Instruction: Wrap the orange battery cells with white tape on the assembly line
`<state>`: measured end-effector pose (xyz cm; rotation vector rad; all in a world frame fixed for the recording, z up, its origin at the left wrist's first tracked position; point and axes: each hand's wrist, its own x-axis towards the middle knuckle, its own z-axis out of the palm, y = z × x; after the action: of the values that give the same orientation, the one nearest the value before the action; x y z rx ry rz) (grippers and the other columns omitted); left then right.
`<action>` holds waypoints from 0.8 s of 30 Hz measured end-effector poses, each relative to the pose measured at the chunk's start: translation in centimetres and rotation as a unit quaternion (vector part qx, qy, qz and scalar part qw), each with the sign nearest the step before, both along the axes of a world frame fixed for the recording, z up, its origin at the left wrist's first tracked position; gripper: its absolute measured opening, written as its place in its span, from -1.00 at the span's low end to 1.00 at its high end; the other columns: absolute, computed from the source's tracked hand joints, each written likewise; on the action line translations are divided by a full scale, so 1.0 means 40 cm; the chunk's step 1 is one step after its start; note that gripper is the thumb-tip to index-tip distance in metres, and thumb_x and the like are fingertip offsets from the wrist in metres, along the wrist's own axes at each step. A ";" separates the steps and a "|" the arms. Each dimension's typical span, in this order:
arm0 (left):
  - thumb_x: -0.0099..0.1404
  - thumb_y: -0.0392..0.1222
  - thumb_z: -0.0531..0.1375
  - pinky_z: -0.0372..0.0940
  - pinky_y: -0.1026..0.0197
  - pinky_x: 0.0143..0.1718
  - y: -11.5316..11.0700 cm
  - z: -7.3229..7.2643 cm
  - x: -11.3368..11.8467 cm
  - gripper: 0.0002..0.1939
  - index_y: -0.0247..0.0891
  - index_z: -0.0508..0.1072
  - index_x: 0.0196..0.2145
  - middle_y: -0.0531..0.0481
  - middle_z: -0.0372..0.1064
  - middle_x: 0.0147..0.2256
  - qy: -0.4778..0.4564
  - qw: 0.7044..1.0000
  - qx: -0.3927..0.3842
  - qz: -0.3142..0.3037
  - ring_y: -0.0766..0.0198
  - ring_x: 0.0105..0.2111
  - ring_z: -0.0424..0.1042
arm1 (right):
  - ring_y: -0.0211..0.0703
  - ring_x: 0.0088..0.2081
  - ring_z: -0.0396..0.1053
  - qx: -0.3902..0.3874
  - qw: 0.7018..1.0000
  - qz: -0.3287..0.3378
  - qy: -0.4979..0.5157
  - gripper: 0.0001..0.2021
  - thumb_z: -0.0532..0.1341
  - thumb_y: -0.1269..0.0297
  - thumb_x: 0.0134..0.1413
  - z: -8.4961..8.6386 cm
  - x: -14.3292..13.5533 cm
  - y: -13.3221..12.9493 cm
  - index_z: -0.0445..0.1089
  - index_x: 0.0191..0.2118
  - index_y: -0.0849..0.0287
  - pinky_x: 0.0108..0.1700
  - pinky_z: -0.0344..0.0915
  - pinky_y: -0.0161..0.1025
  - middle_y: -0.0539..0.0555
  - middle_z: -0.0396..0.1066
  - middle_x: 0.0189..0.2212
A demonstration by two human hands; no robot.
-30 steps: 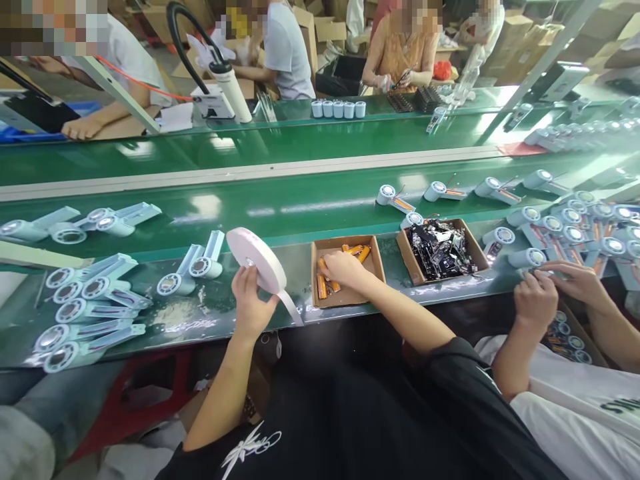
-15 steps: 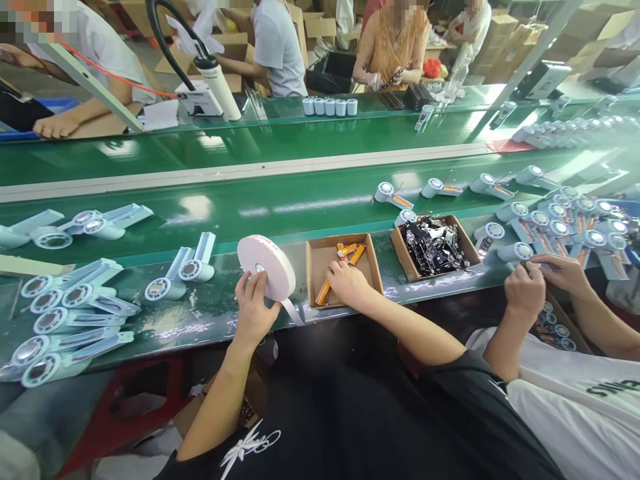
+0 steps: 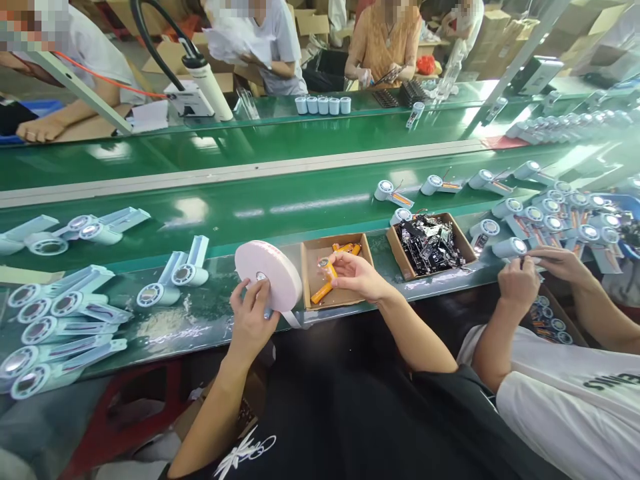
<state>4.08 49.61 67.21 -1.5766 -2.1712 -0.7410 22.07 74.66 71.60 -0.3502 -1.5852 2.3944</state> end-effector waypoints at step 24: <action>0.32 -0.46 0.22 0.14 -0.17 0.28 0.000 0.060 0.024 -0.32 -0.05 0.39 0.34 0.00 0.52 0.11 0.060 0.996 -0.062 0.021 -0.13 0.06 0.19 | 0.04 0.02 0.61 0.380 0.912 -0.054 -0.142 -0.43 0.34 0.32 0.18 0.044 -0.020 -0.040 0.39 0.32 0.02 0.22 0.48 0.04 0.06 0.65 -0.10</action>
<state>5.03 49.63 69.63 -1.5866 -2.1916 -0.4957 21.28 73.08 73.35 -0.6062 -2.3866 1.5118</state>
